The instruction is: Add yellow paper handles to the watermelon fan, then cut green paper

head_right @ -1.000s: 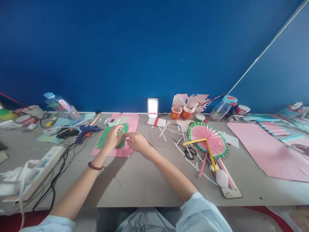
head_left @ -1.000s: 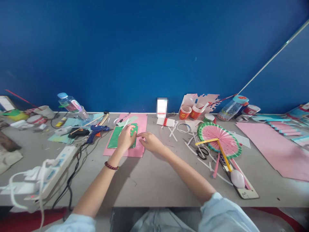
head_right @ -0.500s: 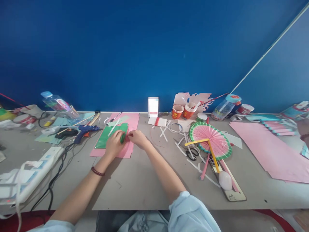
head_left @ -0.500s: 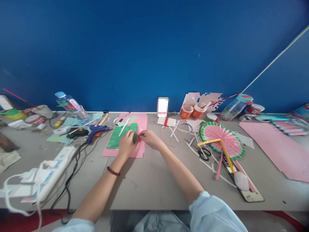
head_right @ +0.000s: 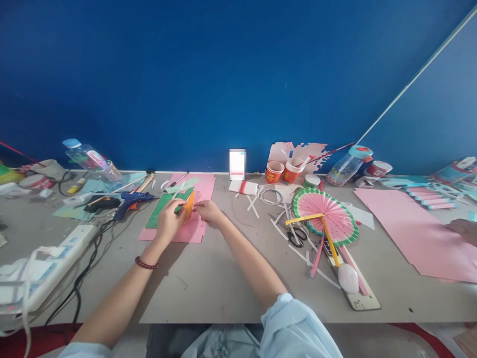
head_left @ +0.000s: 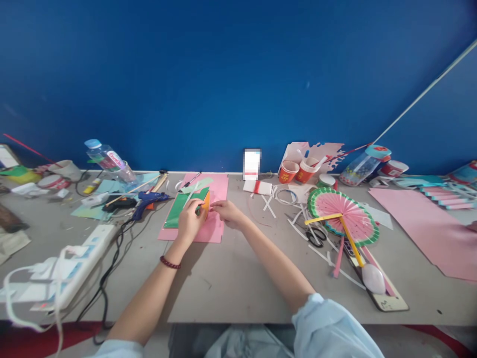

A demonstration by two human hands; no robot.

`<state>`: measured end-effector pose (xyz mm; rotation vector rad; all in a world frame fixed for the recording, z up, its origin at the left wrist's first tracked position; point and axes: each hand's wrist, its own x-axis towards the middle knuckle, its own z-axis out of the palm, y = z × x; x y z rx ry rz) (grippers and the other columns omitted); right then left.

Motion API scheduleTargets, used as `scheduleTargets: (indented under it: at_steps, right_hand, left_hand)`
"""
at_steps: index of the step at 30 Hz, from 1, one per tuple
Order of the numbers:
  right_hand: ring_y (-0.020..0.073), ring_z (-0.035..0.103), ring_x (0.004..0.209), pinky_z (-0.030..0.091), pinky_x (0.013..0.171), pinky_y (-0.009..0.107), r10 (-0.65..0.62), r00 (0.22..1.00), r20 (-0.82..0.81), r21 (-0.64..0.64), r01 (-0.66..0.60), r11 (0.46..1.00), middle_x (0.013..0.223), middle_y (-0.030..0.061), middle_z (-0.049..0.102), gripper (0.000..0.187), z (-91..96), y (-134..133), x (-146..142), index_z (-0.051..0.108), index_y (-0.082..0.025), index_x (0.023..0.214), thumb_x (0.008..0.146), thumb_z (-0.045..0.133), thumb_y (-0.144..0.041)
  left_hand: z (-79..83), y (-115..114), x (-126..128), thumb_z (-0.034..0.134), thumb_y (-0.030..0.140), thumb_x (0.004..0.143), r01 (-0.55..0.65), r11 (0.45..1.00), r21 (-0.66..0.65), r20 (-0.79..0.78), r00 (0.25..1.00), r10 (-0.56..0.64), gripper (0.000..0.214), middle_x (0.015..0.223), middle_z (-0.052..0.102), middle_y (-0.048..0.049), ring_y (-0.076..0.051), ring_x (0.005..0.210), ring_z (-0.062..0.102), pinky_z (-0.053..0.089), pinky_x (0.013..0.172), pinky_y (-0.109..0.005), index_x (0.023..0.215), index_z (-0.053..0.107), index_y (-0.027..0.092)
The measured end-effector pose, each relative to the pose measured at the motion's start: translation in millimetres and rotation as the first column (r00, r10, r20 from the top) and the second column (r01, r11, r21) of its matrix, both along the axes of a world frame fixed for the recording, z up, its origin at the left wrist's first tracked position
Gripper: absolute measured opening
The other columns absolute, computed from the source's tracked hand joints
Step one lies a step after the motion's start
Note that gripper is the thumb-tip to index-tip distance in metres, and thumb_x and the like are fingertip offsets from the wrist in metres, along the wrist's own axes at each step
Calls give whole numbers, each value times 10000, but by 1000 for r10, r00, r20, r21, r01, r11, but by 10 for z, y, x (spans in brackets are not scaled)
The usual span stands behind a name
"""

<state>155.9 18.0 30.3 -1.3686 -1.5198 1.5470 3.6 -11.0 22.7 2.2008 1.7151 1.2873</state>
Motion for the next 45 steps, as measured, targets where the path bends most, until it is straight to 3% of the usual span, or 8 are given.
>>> scheduleTargets:
  at_steps: [5, 11, 15, 21, 26, 30, 34, 45]
  right_hand:
    - [21, 273, 352, 216, 332, 194, -41, 995, -91, -91, 33, 995, 839, 25, 689, 258, 18, 11, -10, 639, -167, 1009, 781, 524, -128]
    - [25, 310, 335, 195, 319, 189, -27, 986, -167, -170, -2, 985, 681, 3, 646, 104, 58, 4, -46, 633, -160, 797, 813, 559, -231]
    - [24, 283, 309, 162, 313, 173, -55, 979, -195, -254, 4, 967, 518, -36, 525, 207, 42, 7, -82, 554, -155, 690, 844, 540, -293]
    - [34, 229, 301, 153, 312, 175, -140, 972, -189, -274, 85, 958, 388, -91, 344, 284, -69, 46, -102, 402, -189, 562, 822, 514, -169]
    - [45, 199, 308, 145, 322, 189, -178, 971, -160, -210, 143, 967, 349, -112, 252, 316, -136, 80, -59, 365, -208, 539, 798, 542, -176]
    - [52, 192, 326, 148, 334, 200, -198, 974, -107, -128, 184, 974, 355, -109, 238, 351, -159, 88, -7, 376, -212, 526, 773, 612, -295]
    - [66, 213, 373, 178, 370, 208, -224, 974, -37, -19, 224, 974, 386, -90, 224, 415, -143, 111, 62, 359, -213, 495, 798, 570, -403]
    - [86, 180, 491, 163, 478, 247, -205, 966, 160, 293, 152, 944, 480, -65, 167, 464, 279, 148, 485, 227, -207, 468, 791, 542, -314]
  left_hand:
    - [21, -8, 9, 461, 158, 795, 3, 1000, 5, 57, 998, -3, 155, 939, 633, -63, -188, 901, 603, 511, 739, -285, 871, 591, 193]
    - [10, -51, 69, 492, 182, 792, 11, 999, -52, 103, 995, -5, 208, 960, 630, -66, -195, 904, 615, 524, 725, -293, 982, 574, 202]
    - [-22, -98, 148, 482, 186, 806, 53, 996, -70, 35, 998, -51, 245, 988, 637, -62, -200, 929, 618, 515, 771, -311, 1037, 558, 215]
    - [-75, -118, 224, 533, 155, 759, 23, 998, -66, -132, 991, -31, 446, 1075, 632, -91, -244, 978, 607, 506, 782, -344, 1200, 484, 200]
    - [-96, -79, 208, 544, 135, 743, 79, 997, -19, -192, 978, -82, 477, 1116, 597, -111, -269, 1065, 553, 457, 908, -399, 1210, 465, 192]
    - [-110, -61, 199, 508, 152, 787, 93, 995, -31, -178, 979, -97, 396, 1130, 580, -110, -259, 1084, 539, 450, 923, -396, 1180, 485, 195]
    - [-116, -60, 203, 508, 148, 789, 87, 996, -30, -161, 983, -90, 413, 1147, 574, -109, -263, 1109, 527, 441, 937, -398, 1198, 473, 200]
    - [-136, -16, 161, 463, 185, 840, 66, 996, -60, -144, 987, -74, 292, 1105, 585, -93, -245, 1059, 539, 449, 914, -383, 1124, 530, 183]
